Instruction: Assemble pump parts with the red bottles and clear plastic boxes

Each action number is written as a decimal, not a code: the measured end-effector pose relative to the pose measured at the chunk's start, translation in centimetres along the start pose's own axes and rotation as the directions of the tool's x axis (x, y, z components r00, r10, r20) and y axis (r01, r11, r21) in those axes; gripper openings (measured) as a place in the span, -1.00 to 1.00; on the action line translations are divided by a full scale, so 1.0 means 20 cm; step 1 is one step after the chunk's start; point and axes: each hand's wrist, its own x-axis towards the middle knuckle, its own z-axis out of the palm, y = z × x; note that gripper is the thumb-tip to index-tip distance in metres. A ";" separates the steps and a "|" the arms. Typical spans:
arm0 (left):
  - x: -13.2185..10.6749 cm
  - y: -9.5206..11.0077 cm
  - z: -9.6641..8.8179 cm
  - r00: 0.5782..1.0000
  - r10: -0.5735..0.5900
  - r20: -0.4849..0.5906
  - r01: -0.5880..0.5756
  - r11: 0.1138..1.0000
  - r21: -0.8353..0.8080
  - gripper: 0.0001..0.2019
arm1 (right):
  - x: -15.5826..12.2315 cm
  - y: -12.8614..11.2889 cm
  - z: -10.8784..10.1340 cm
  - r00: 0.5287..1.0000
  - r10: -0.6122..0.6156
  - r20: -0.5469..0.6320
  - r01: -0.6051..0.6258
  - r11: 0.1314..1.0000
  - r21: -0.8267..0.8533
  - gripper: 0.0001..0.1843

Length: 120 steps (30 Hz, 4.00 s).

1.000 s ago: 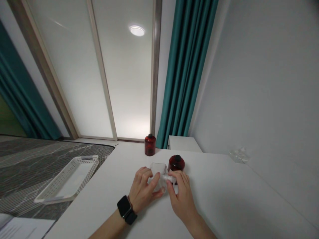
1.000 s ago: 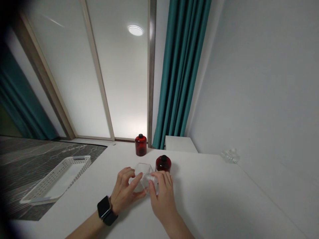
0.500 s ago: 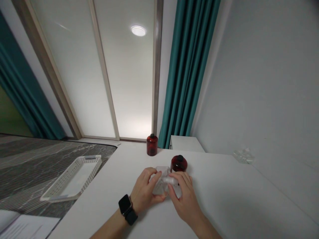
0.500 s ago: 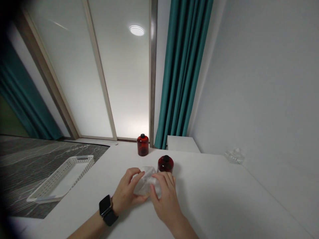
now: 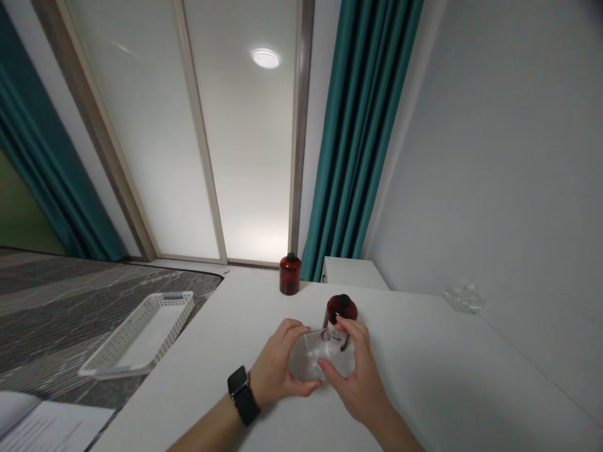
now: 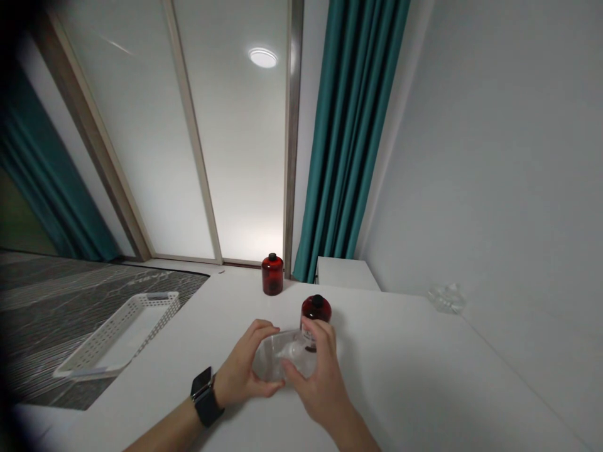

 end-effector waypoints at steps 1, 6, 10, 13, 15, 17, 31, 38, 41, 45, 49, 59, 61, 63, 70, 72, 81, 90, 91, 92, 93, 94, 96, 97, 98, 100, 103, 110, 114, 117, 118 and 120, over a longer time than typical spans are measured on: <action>0.00 0.00 0.01 1.000 0.004 -0.001 -0.004 1.000 -0.007 -0.29 | 0.00 0.01 0.00 1.000 0.024 -0.017 -0.024 1.000 0.003 -0.34; 0.00 0.01 0.01 0.996 0.014 -0.083 -0.017 0.999 -0.028 -0.31 | 0.00 0.04 -0.01 0.998 0.035 -0.043 -0.034 0.999 0.032 -0.27; 0.01 0.01 0.00 0.993 -0.023 -0.118 0.017 0.998 -0.055 -0.35 | -0.01 0.04 -0.02 0.996 0.019 -0.090 -0.015 0.999 0.045 -0.40; 0.01 0.01 0.02 0.996 -0.060 -0.073 0.053 0.994 -0.095 -0.37 | -0.03 0.03 -0.01 0.999 -0.020 -0.044 0.024 0.996 0.086 -0.40; 0.00 0.00 0.03 0.994 -0.093 -0.062 0.084 0.988 -0.132 -0.40 | -0.04 0.01 0.00 0.999 -0.038 0.002 0.038 0.994 0.102 -0.35; 0.00 0.00 0.04 0.989 -0.126 -0.073 0.114 0.981 -0.154 -0.42 | -0.05 0.00 0.00 0.999 -0.043 0.033 0.040 0.994 0.101 -0.30; 0.01 0.00 0.04 0.996 -0.061 -0.060 0.053 0.991 -0.127 -0.37 | -0.03 -0.01 0.11 0.986 0.130 -0.103 -0.111 0.979 0.169 -0.26; 0.01 -0.01 0.04 0.995 -0.076 -0.063 0.068 0.990 -0.127 -0.38 | -0.04 0.02 0.11 0.986 0.165 -0.029 -0.151 0.951 0.270 -0.20; 0.00 -0.01 0.05 0.993 -0.094 -0.075 0.082 0.986 -0.144 -0.39 | -0.04 0.02 0.11 0.983 0.182 -0.037 -0.168 0.958 0.233 -0.16; -0.01 0.00 0.05 0.994 -0.065 -0.083 0.054 0.991 -0.126 -0.36 | -0.05 0.02 0.12 0.975 0.189 -0.116 -0.168 0.970 0.175 -0.20; 0.00 0.00 0.05 0.995 -0.058 -0.079 0.049 0.992 -0.115 -0.36 | -0.05 0.01 0.13 0.985 0.153 -0.082 -0.136 0.974 0.184 -0.24; -0.01 -0.03 0.04 0.997 -0.038 -0.066 0.032 0.995 -0.094 -0.35 | -0.04 -0.01 0.14 0.991 0.073 -0.109 -0.063 0.994 0.090 -0.35; 0.00 -0.03 0.04 0.996 -0.059 -0.065 0.052 0.993 -0.104 -0.37 | -0.05 -0.02 0.13 0.994 0.067 -0.081 -0.057 0.992 0.117 -0.30; 0.00 -0.04 0.04 0.994 -0.086 -0.063 0.078 0.989 -0.124 -0.40 | -0.05 -0.03 0.12 0.997 0.060 -0.041 -0.055 0.990 0.130 -0.23; -0.02 -0.03 0.06 0.995 -0.095 -0.031 0.090 0.986 -0.142 -0.37 | -0.05 -0.04 0.12 0.991 0.128 -0.025 -0.125 0.988 0.089 -0.19; -0.01 -0.02 0.06 0.995 -0.096 -0.026 0.091 0.987 -0.134 -0.37 | -0.05 -0.03 0.13 0.988 0.143 -0.058 -0.136 0.985 0.103 -0.29; 0.00 -0.01 0.05 0.994 -0.101 -0.032 0.095 0.981 -0.168 -0.39 | -0.05 0.00 0.12 0.973 0.223 -0.057 -0.210 0.961 0.181 -0.24; 0.03 -0.02 -0.04 0.959 -0.183 0.215 0.241 0.928 -0.284 -0.41 | -0.05 0.04 0.07 0.972 0.226 -0.056 -0.204 0.942 0.267 -0.37; 0.03 -0.03 -0.05 0.954 -0.191 0.231 0.254 0.925 -0.282 -0.42 | -0.06 0.05 0.07 0.966 0.248 -0.074 -0.221 0.939 0.263 -0.39; 0.03 -0.04 -0.05 0.949 -0.200 0.244 0.266 0.924 -0.276 -0.44 | -0.06 0.07 0.06 0.957 0.273 -0.101 -0.240 0.936 0.257 -0.43; 0.03 -0.05 -0.06 0.944 -0.210 0.253 0.277 0.923 -0.267 -0.45 | -0.07 0.09 0.06 0.947 0.295 -0.131 -0.256 0.934 0.250 -0.48; 0.03 -0.06 -0.06 0.940 -0.218 0.261 0.286 0.923 -0.259 -0.46 | -0.08 0.11 0.06 0.937 0.311 -0.158 -0.269 0.933 0.241 -0.54; 0.03 -0.08 -0.07 0.935 -0.225 0.273 0.294 0.924 -0.244 -0.47 | -0.09 0.14 0.06 0.926 0.326 -0.191 -0.282 0.933 0.224 -0.65; 0.03 -0.08 -0.06 0.934 -0.225 0.279 0.294 0.926 -0.237 -0.47 | -0.09 0.15 0.07 0.925 0.327 -0.196 -0.283 0.933 0.221 -0.67; 0.03 -0.08 -0.06 0.932 -0.224 0.284 0.293 0.929 -0.228 -0.48 | -0.09 0.16 0.07 0.924 0.326 -0.199 -0.281 0.933 0.223 -0.67; 0.03 -0.08 -0.05 0.930 -0.225 0.291 0.291 0.934 -0.207 -0.48 | -0.10 0.16 0.08 0.923 0.317 -0.218 -0.266 0.936 0.232 -0.63; 0.02 -0.08 -0.03 0.926 -0.221 0.307 0.290 0.935 -0.202 -0.48 | -0.10 0.14 0.08 0.935 0.237 -0.265 -0.182 0.959 0.216 -0.64; 0.00 -0.09 0.02 0.919 -0.224 0.325 0.308 0.922 -0.235 -0.45 | -0.07 0.12 0.05 0.918 0.126 -0.376 -0.049 0.977 0.207 -0.71; 0.00 -0.09 0.02 0.918 -0.226 0.325 0.310 0.921 -0.235 -0.45 | -0.08 0.12 0.06 0.920 0.192 -0.342 -0.128 0.971 0.200 -0.70; 0.00 -0.09 0.02 0.919 -0.229 0.321 0.310 0.922 -0.230 -0.46 | -0.07 0.12 0.07 0.892 0.282 -0.352 -0.198 0.946 0.256 -0.68; 0.00 -0.09 0.02 0.918 -0.233 0.320 0.314 0.921 -0.230 -0.46 | -0.07 0.11 0.07 0.883 0.312 -0.351 -0.220 0.935 0.279 -0.68; 0.00 -0.09 0.01 0.917 -0.242 0.317 0.322 0.918 -0.230 -0.47 | -0.06 0.11 0.07 0.867 0.366 -0.338 -0.255 0.909 0.329 -0.67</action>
